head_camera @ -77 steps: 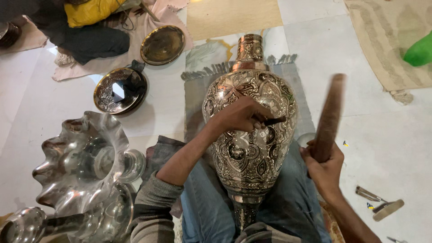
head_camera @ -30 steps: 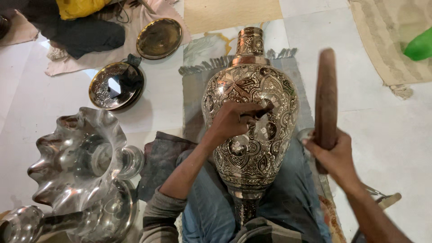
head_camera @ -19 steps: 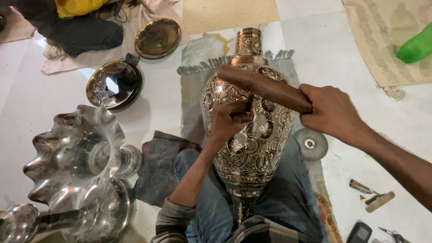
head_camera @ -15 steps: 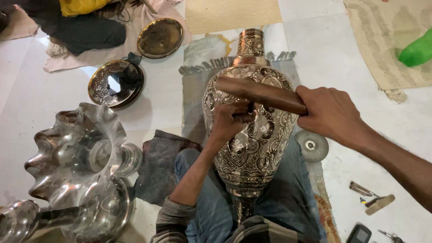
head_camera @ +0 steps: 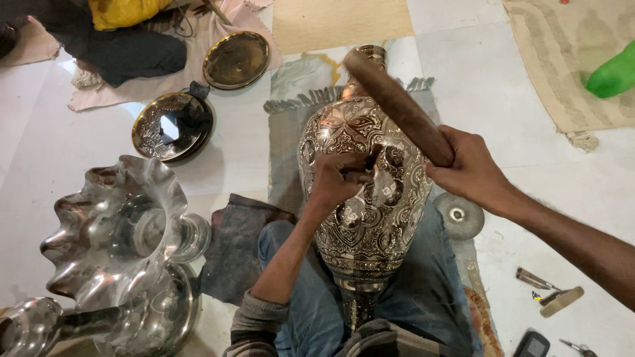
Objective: The person sits on the floor and uses a hammer and chisel to engrave intricate floral patterns onto a large metal vase. They repeatedly strike the chisel to shape the design on the vase's surface.
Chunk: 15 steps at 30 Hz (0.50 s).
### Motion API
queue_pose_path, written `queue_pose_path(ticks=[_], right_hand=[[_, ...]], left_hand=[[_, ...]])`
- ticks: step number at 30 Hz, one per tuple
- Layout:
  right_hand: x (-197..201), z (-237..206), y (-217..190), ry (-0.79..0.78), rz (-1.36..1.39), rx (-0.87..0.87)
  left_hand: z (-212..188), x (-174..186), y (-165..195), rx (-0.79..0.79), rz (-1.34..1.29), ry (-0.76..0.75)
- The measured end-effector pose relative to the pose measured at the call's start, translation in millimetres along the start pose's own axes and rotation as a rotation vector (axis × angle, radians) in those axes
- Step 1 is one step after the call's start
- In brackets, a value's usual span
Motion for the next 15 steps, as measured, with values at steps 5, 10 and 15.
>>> queue_pose_path(ticks=[5, 10, 15], right_hand=[[-11, -3, 14, -0.059, -0.154, -0.108], [-18, -5, 30, -0.063, -0.284, -0.102], [-20, -15, 40, -0.048, -0.359, -0.173]], left_hand=[[3, -5, 5, 0.025, 0.021, -0.075], [5, -10, 14, 0.044, 0.077, -0.190], [8, -6, 18, 0.021, 0.015, -0.205]])
Point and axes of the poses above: each hand's wrist, its own z-axis towards the middle knuckle, its own x-axis out of the back of the hand, y = z × x, the point moved 9 cm from there along z, towards the middle knuckle, and after that the axes turned 11 degrees about -y, right-handed, at the moved point
